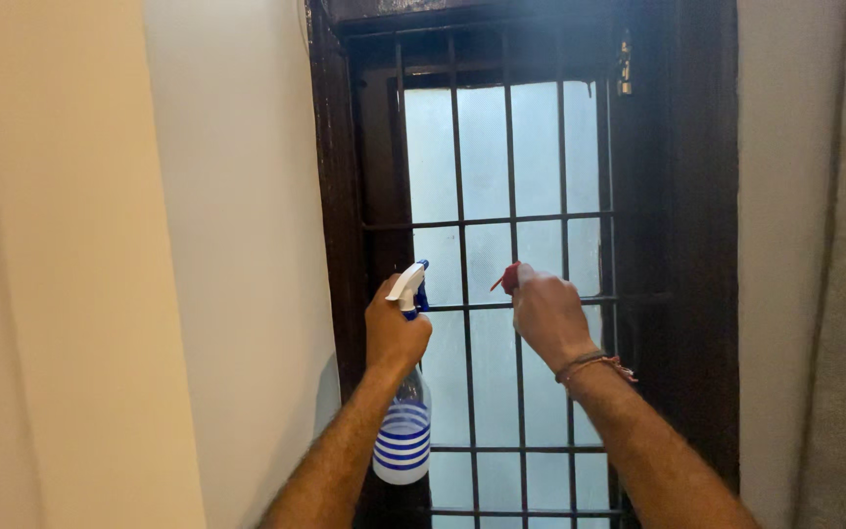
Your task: The person sprays a cleaning solution onto the dark wooden window frame and wipes it with a red cloth. The person works along the vertical and horizontal sections of the frame, repeatedly spraying and wiping to remove dirt.
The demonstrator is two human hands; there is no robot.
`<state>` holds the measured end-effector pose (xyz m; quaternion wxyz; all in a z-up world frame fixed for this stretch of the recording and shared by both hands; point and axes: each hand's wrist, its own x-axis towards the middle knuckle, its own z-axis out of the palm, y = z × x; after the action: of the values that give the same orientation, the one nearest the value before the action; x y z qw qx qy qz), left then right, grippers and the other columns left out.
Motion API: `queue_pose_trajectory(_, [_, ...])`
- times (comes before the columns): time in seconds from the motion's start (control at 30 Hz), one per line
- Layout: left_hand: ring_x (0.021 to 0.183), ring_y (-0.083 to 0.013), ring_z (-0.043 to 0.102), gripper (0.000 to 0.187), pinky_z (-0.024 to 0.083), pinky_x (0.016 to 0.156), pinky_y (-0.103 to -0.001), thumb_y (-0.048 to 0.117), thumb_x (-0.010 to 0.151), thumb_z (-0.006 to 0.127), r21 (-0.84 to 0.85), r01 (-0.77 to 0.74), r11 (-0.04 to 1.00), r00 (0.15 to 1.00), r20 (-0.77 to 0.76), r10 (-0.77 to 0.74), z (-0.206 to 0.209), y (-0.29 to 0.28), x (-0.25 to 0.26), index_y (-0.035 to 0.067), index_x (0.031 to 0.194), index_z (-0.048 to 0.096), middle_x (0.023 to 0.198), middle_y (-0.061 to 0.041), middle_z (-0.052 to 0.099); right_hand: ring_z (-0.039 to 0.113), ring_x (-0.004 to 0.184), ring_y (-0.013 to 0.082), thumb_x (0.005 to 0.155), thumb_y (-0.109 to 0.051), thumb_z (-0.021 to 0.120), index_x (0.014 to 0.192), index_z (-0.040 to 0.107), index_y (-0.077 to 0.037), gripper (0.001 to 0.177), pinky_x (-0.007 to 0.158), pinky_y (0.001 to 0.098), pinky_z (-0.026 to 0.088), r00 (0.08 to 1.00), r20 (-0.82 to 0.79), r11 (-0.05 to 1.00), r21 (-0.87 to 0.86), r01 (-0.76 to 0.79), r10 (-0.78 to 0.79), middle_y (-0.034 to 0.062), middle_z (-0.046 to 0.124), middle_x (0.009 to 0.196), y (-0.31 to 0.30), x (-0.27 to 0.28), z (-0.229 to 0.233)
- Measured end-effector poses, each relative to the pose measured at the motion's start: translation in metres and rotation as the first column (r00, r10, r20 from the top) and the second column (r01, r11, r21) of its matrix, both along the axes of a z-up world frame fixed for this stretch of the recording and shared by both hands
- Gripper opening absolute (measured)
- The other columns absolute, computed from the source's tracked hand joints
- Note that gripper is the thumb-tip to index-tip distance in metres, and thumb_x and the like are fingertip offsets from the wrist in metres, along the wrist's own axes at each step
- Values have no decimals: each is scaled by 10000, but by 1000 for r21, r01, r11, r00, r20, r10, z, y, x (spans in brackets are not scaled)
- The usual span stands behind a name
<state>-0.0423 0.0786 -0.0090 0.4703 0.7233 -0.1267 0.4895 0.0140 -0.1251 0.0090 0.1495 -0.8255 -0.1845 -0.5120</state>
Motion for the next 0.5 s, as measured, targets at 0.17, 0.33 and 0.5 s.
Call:
queue_pose_trajectory(0.17, [918, -259, 713, 526, 558, 812, -363, -63, 741, 577, 13, -5, 1000, 1000, 30, 4, -6, 3, 4, 56, 1249, 642, 1028, -144, 697, 707, 822, 280, 1017, -184, 581, 984, 689, -22, 198, 813, 438, 565, 982, 172, 994, 54, -94, 83, 145, 715, 868, -3, 1, -13])
queue_pose_trajectory(0.33, [932, -264, 714, 523, 563, 811, -362, -64, 747, 567, -19, 8, 1000, 1000, 5, -7, -6, 1, 2, 61, 1249, 646, 1033, -147, 701, 663, 928, 297, 979, -178, 641, 1066, 689, 0, 204, 758, 389, 569, 845, 497, 950, 114, -290, 198, 226, 651, 1030, 4, 2, -11])
queue_pose_trajectory(0.5, [932, -268, 722, 521, 573, 815, -374, -73, 732, 556, -25, -5, 1000, 1000, -27, 4, 3, 3, 1, 57, 1230, 638, 1035, -149, 695, 705, 890, 292, 923, -251, 707, 1134, 667, 3, 333, 756, 413, 580, 961, 212, 939, 254, -231, 179, 165, 708, 982, 39, 0, 14])
